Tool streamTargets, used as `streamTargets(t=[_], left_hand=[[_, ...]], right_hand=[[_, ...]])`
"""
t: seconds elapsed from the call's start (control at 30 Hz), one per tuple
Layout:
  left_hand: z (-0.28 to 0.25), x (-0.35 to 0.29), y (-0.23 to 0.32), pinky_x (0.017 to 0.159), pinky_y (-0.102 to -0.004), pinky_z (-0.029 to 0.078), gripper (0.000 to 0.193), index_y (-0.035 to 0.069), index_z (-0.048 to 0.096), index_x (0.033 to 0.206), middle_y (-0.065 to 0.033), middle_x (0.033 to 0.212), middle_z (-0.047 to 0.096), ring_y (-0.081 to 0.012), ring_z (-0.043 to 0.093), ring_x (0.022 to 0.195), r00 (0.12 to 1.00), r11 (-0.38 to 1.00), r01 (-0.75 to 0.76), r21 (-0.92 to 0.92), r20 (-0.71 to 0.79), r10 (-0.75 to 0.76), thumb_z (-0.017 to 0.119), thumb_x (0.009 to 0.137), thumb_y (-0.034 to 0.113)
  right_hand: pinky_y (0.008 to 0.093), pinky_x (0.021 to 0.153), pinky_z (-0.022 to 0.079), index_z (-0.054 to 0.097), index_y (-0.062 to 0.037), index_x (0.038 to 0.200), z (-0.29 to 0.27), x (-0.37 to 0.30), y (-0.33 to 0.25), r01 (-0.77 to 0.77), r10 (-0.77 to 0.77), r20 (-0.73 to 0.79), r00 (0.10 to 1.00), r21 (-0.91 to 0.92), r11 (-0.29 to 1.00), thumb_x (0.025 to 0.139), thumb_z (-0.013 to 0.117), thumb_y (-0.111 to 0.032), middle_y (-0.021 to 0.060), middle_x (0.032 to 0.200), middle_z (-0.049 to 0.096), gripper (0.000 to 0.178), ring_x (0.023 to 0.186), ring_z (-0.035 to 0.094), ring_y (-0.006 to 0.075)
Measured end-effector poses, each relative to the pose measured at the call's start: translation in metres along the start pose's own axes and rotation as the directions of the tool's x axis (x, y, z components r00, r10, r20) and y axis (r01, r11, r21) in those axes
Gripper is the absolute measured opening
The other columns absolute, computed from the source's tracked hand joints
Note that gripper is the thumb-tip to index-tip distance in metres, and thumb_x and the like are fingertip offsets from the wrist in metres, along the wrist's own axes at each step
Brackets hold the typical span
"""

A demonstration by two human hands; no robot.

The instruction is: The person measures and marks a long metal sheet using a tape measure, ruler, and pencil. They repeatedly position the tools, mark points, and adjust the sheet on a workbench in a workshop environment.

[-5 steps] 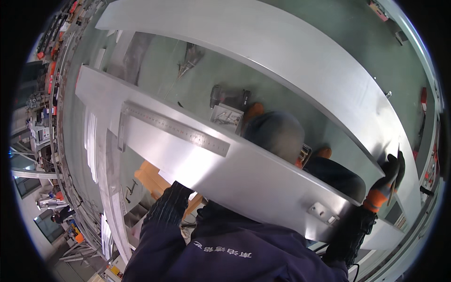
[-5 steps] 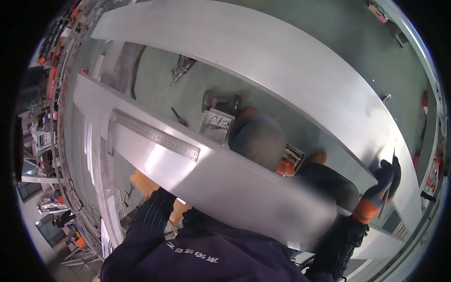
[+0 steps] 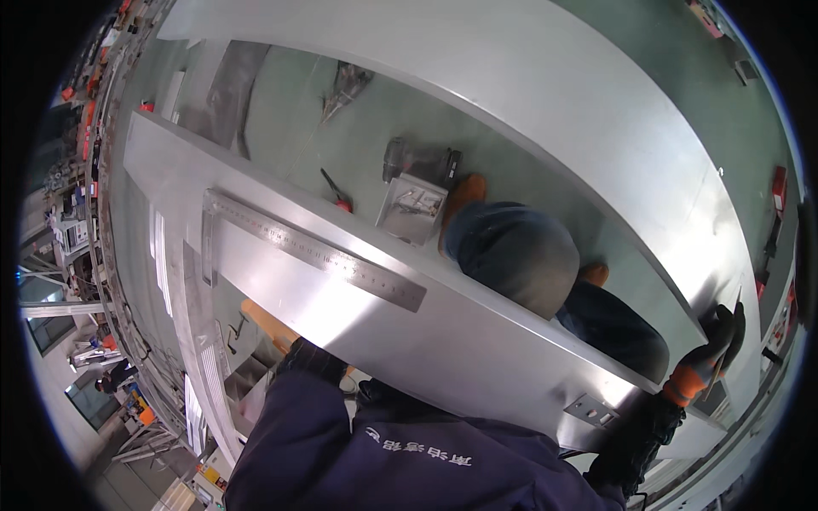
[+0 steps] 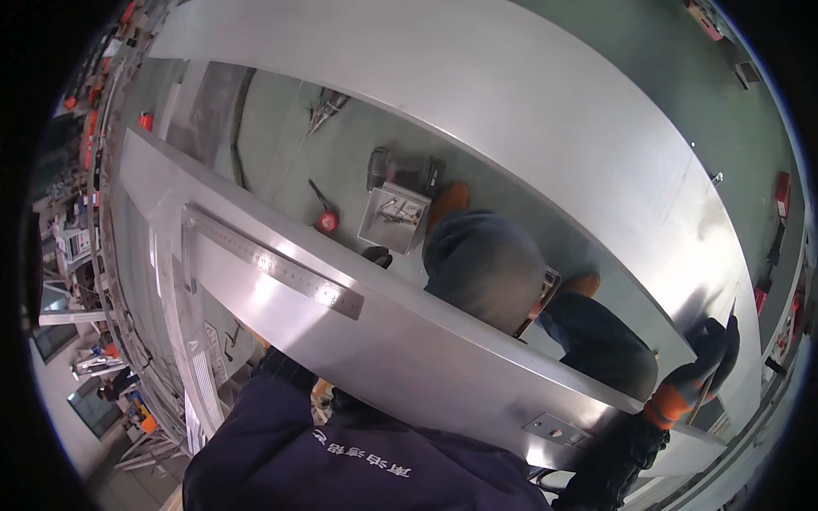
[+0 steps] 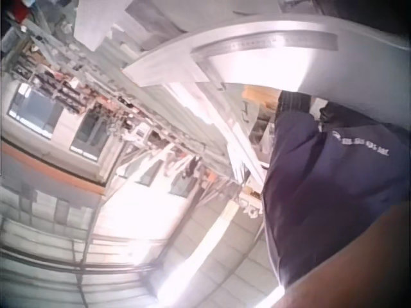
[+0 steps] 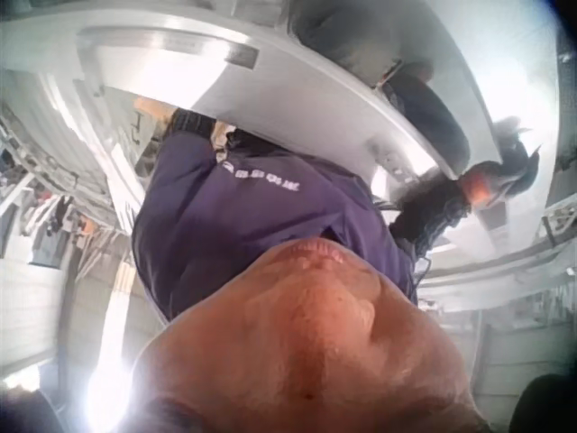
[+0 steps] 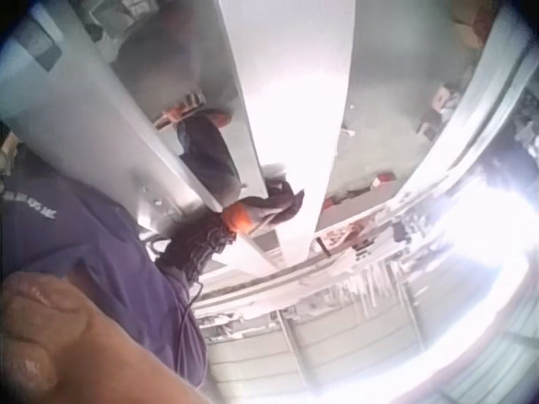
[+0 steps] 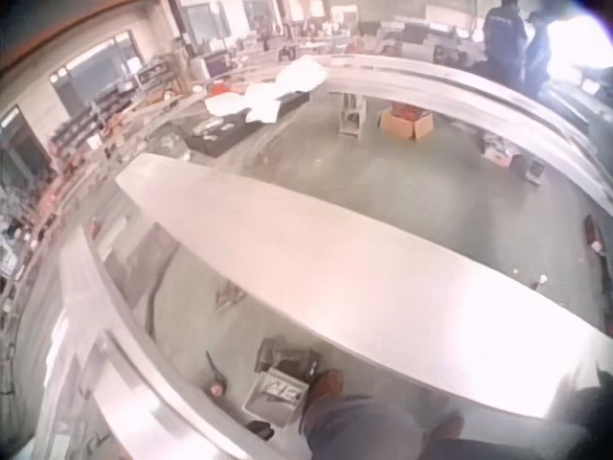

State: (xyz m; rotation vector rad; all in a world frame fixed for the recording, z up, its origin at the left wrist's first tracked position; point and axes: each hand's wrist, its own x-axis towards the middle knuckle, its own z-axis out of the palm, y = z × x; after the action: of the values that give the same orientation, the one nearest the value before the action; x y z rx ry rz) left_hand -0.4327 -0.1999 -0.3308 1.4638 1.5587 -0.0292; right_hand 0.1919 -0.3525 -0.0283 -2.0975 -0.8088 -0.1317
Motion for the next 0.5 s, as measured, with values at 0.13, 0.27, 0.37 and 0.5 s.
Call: streamTargets(t=[0.13,0.27,0.37,0.5], left_hand=[[0.007,0.028,-0.009,0.097,-0.0430,0.052,0.041,0.002,0.069,0.119,-0.0207,0.118,0.071,-0.0370,0.067,0.111,1.000,1.000,0.023,-0.004,0.001,-0.023,0.064,0.092,0.033],[0.030,0.039,-0.029,0.096,-0.0428,0.052,0.040,0.003,0.071,0.115,-0.0209,0.115,0.072,-0.0367,0.067,0.110,0.999,1.000,-0.001,-0.015,-0.054,0.000,0.065,0.091,0.034],[0.061,0.021,-0.052,0.095,-0.0427,0.053,0.039,0.003,0.072,0.113,-0.0210,0.113,0.072,-0.0364,0.068,0.109,0.997,1.000,-0.010,-0.015,-0.070,0.009,0.065,0.091,0.035],[0.103,-0.025,-0.092,0.094,-0.0426,0.053,0.039,0.003,0.074,0.110,-0.0212,0.111,0.073,-0.0361,0.069,0.107,0.992,1.000,0.015,-0.008,-0.126,-0.016,0.066,0.090,0.036]], right_hand=[[0.0359,0.091,0.054,0.061,0.0005,0.134,0.000,-0.002,0.005,0.026,-0.025,0.010,1.000,-0.116,0.993,0.109,0.046,-0.028,0.0113,0.120,0.067,0.041,0.105,0.066,0.0239],[0.0364,0.091,0.054,0.060,0.0005,0.135,0.008,0.001,0.003,0.077,-0.075,0.020,0.997,-0.073,0.994,0.109,0.045,-0.033,0.0125,0.122,0.067,0.045,0.105,0.066,0.0253],[0.0378,0.092,0.055,0.060,-0.0002,0.136,0.011,-0.003,-0.018,0.022,-0.019,0.026,0.999,-0.129,0.991,0.109,0.044,-0.040,0.0128,0.123,0.068,0.051,0.105,0.067,0.0271],[0.0379,0.093,0.058,0.059,-0.0017,0.138,0.001,0.005,-0.008,0.092,-0.071,0.099,0.993,-0.225,0.970,0.110,0.042,-0.040,0.0122,0.120,0.069,0.050,0.105,0.069,0.0270]])
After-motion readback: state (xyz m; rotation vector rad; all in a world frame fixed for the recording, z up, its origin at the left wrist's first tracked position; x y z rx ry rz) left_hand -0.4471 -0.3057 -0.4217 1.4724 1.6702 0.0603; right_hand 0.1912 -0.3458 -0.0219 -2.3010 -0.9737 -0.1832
